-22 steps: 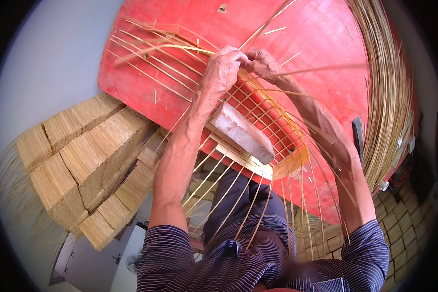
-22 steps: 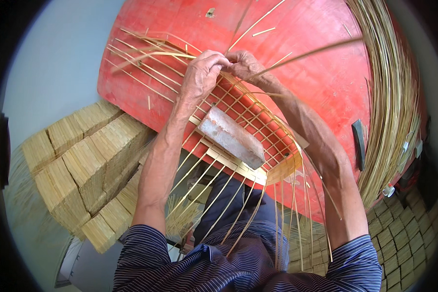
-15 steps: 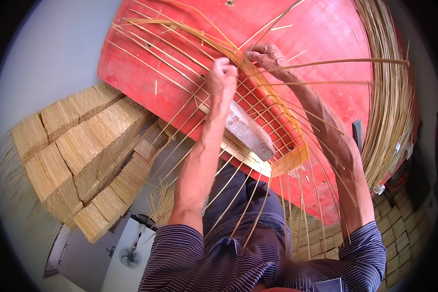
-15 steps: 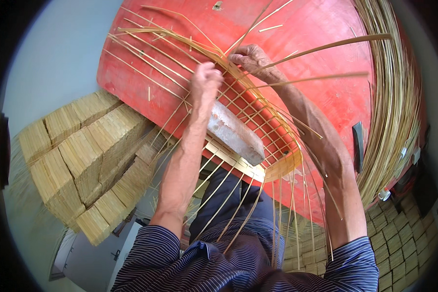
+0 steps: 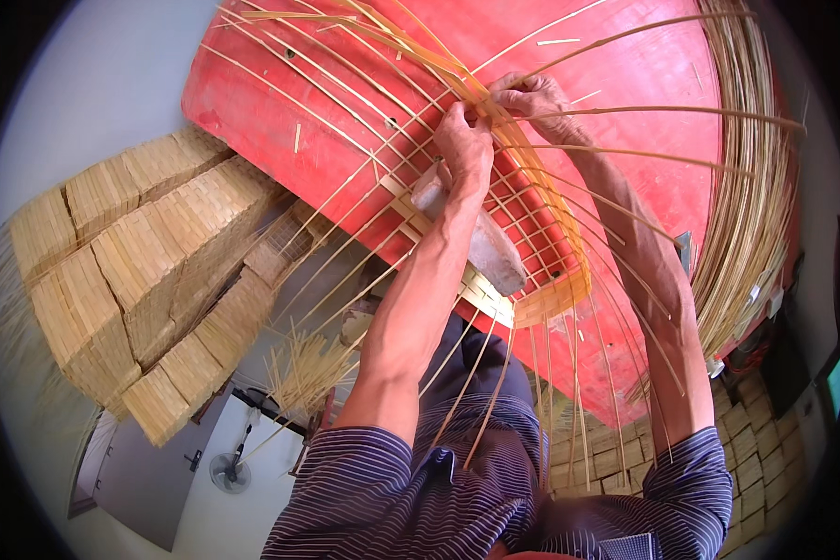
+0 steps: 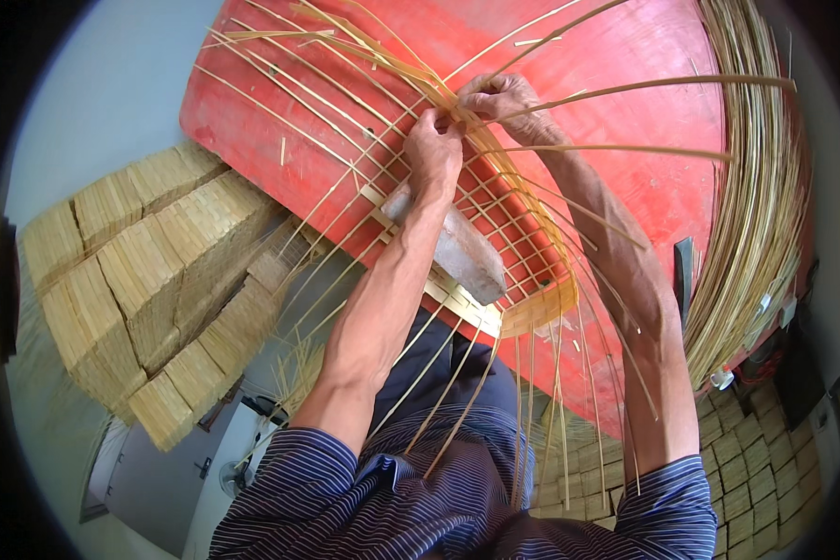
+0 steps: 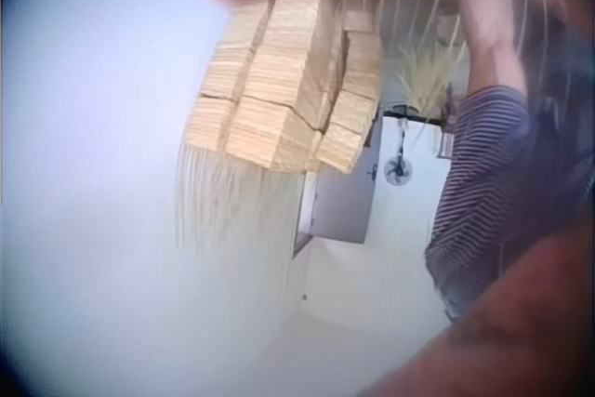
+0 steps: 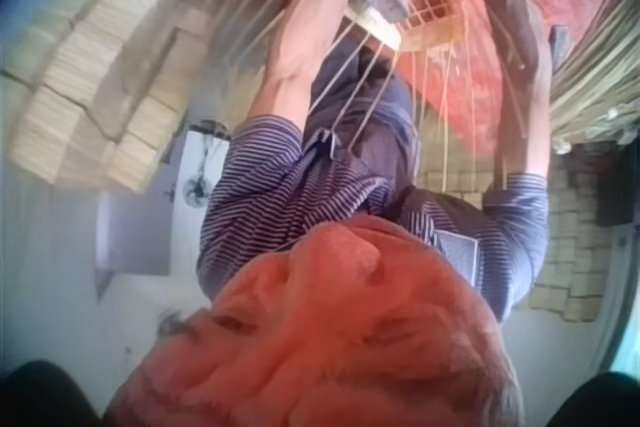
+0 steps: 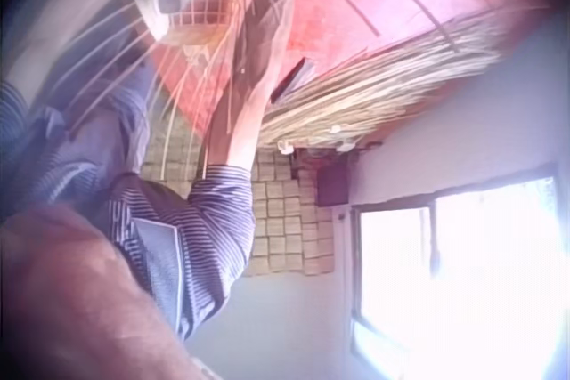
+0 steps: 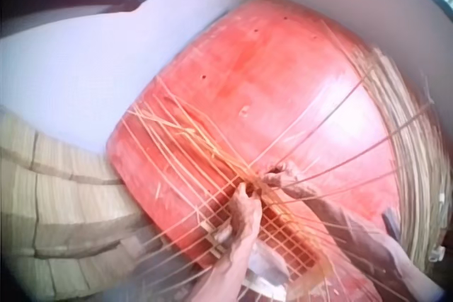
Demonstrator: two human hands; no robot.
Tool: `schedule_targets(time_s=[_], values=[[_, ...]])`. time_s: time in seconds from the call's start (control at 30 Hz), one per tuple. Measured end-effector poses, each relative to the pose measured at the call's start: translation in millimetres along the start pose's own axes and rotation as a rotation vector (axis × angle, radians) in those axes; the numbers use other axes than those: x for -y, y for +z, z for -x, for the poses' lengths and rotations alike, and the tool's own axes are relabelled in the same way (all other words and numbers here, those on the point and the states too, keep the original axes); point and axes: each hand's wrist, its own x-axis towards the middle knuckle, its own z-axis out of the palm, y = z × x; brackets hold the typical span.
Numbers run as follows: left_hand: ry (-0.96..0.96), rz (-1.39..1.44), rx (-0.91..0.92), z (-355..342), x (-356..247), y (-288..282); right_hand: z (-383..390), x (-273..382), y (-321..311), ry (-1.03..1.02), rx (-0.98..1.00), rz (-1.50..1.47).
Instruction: The person weaves thin bamboo strips by hand into a basket frame on a red work surface. They interlace the strips over and under the frame ribs, occasionally tapping the weave with a small wooden block to tighten it.
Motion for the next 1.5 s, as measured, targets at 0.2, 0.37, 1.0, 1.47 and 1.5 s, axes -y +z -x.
schedule_targets(time_s=[0.2, 0.37, 1.0, 1.47, 1.5], values=[[-0.015, 0.044, 0.012, -3.8, -1.2, -3.8, -1.1, -6.0, 1.9, -0.042, 0.018, -0.049], [0.017, 0.158, 0.004, -46.6, -15.3, -38.7, 4.4, 4.7, 10.6, -0.085, 0.019, 0.01], [0.928, -0.822, 0.463, -164.5, -49.3, -89.9, 26.0, 16.4, 32.3, -0.039, -0.046, -0.029], [0.947, -1.187, 0.474, -131.4, -65.4, -97.3, 26.5, 15.3, 33.4, 0.001, 0.006, -0.089], [0.966, -1.17, 0.468, -131.6, -65.6, -99.1, 24.4, 13.6, 35.1, 0.008, 0.014, -0.111]])
